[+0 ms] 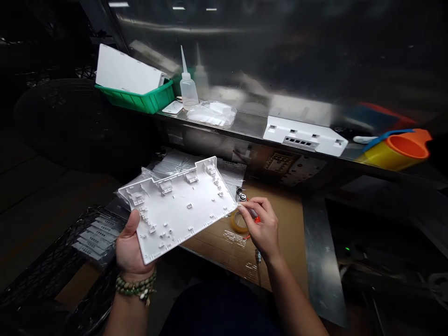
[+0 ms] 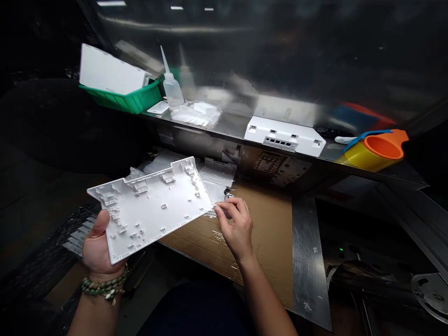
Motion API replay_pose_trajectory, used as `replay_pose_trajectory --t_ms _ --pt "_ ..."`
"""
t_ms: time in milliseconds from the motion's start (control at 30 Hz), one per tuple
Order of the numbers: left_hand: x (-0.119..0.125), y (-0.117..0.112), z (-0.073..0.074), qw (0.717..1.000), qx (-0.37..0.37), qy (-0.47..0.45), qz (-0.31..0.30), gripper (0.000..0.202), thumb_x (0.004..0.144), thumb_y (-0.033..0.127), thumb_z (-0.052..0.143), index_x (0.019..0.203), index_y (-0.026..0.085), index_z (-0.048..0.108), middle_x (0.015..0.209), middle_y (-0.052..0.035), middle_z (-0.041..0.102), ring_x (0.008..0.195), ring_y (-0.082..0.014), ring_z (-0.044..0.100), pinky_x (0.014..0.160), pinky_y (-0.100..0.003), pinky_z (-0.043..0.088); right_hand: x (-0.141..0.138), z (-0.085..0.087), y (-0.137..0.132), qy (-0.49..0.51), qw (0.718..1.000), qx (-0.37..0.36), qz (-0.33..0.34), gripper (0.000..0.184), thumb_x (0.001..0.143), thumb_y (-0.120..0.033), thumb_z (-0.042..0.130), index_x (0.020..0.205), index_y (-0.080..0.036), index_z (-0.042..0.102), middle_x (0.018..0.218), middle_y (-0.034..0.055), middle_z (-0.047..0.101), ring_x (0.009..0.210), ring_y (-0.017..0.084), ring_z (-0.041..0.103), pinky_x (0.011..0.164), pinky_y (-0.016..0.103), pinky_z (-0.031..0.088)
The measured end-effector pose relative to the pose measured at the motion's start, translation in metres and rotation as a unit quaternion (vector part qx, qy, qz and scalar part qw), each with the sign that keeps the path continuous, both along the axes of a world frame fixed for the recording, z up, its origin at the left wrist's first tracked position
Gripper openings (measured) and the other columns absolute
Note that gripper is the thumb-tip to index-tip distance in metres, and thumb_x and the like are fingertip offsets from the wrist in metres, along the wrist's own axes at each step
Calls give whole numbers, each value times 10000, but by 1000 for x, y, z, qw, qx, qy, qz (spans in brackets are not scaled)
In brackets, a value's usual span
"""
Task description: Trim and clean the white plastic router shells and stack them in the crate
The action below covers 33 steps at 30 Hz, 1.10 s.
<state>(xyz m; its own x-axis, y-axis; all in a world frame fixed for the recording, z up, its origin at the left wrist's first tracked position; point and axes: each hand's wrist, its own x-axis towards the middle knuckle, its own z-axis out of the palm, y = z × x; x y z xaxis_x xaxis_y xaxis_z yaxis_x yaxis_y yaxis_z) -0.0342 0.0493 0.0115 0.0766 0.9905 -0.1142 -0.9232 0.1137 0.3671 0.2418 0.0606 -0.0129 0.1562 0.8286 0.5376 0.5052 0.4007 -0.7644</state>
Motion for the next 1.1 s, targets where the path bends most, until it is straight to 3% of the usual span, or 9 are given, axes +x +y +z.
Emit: replay_pose_trajectory --t_ms 167,300,500,633,733,967,1100 --pt "-10 0 -13 993 100 -42 -48 530 1067 424 269 1591 390 342 1431 -12 639 1530 -254 312 1274 -564 56 6 -11 5 -45 999 11 23 113 967 -255 662 999 -238 769 974 56 646 931 198 625 796 344 537" --pt "-14 -5 -19 988 113 -58 -86 542 1057 478 256 1557 361 427 1507 -21 555 1552 -253 237 1276 -531 17 15 -13 20 -2 1000 -7 -17 127 964 -298 664 975 -232 772 957 52 631 897 192 631 745 324 542" --pt "-20 -17 -27 969 166 -82 -162 577 1061 414 140 1558 361 426 1528 -4 533 1560 -227 206 1277 -512 24 3 27 38 82 994 51 -42 114 951 -293 678 967 -246 781 975 40 630 922 185 632 814 335 528" --pt "-13 -23 -22 978 121 -59 -161 539 1048 420 211 1513 417 485 1537 20 531 1549 -264 251 1278 -530 78 -12 40 45 84 994 63 -19 118 957 -295 671 987 -255 778 987 41 636 942 190 635 842 349 533" --pt "-3 -24 -20 983 90 -30 -155 518 1025 439 315 1516 423 477 1572 19 488 1550 -299 237 1272 -548 85 -13 36 47 82 995 61 -19 112 955 -271 669 973 -249 777 976 37 637 936 187 631 835 344 518" --pt "4 -23 -28 968 133 -28 -210 616 1015 362 270 1630 321 247 1679 -17 256 1563 -259 82 1254 -507 -47 0 12 55 64 996 58 -35 127 955 -290 670 976 -231 781 983 44 635 941 193 628 850 355 514" --pt "9 -23 -26 976 90 1 -201 643 1016 304 341 1643 296 201 1647 -74 350 1535 -302 249 1278 -528 64 3 1 58 77 994 47 -70 160 950 -336 674 939 -219 784 951 48 628 920 201 624 814 361 525"
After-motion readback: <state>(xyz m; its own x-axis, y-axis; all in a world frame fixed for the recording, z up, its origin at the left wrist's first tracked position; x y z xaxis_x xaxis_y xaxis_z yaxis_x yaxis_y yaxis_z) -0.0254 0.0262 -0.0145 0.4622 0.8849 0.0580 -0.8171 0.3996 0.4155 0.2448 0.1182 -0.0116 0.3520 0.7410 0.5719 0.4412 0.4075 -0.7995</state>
